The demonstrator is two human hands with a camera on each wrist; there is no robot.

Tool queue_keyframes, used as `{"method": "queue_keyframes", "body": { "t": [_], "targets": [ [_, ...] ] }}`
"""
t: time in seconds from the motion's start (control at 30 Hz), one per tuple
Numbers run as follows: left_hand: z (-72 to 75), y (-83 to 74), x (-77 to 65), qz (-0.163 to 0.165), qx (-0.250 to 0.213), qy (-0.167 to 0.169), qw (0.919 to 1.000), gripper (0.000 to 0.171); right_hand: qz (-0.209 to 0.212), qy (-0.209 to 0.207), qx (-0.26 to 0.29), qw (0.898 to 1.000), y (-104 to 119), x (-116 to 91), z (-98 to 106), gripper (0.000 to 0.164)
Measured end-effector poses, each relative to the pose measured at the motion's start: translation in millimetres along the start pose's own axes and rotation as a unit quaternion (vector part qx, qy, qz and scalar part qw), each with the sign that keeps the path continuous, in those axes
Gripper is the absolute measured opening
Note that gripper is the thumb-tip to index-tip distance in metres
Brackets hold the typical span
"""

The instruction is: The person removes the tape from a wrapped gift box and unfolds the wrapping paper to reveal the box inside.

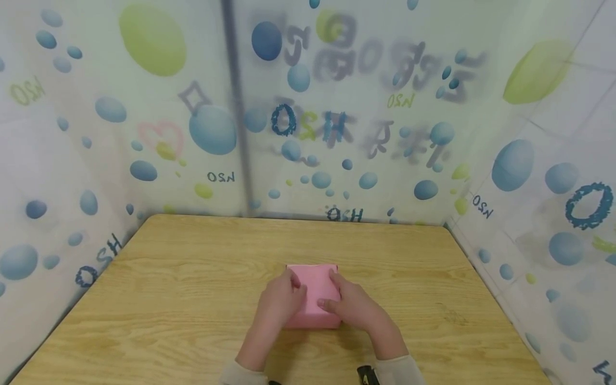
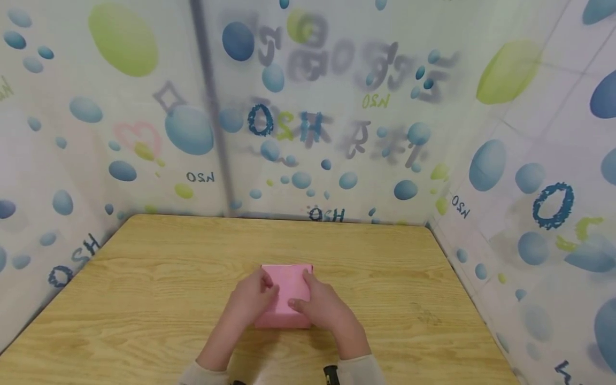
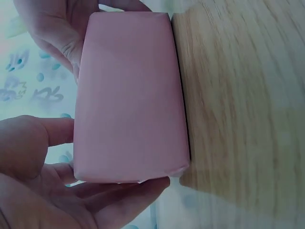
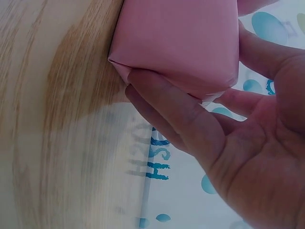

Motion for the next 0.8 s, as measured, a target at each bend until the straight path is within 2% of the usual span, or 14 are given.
{"method": "queue_keyframes", "body": {
  "t": [0.13, 0.4, 0.7, 0.8],
  "targets": [
    [-1.2, -3.8, 0.0, -0.011, 0.007, -0.003, 0.9999, 0.013, 0.001, -0.002, -0.001, 1.0, 0.4, 0.0, 0.6, 0.08],
    [-2.1, -2.6, -0.3, -0.003, 0.014, -0.003, 0.9999, 0.014, -0.007, -0.003, -0.002, 1.0, -0.7, -0.6, 0.3, 0.08],
    [-0.1, -3.0, -1.1, -0.025, 0.009, -0.011, 0.9996, 0.014, 0.014, -0.008, 0.004, 1.0, 3.0, -3.7, 1.4, 0.087],
    [0.2, -3.4, -1.2, -0.031, 0.006, -0.013, 0.9994, 0.013, 0.024, -0.013, -0.011, 1.0, 5.7, -3.9, 0.3, 0.085]
  ]
}}
Point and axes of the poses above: each hand's wrist, its own x-axis towards the middle knuckle, its own z-axis out of the back of the hand, y = z × x, the point moved 10 cm from there along x, towards the middle knuckle, and after that the axes turned 12 degrees about -y, right-handed, at the moved point
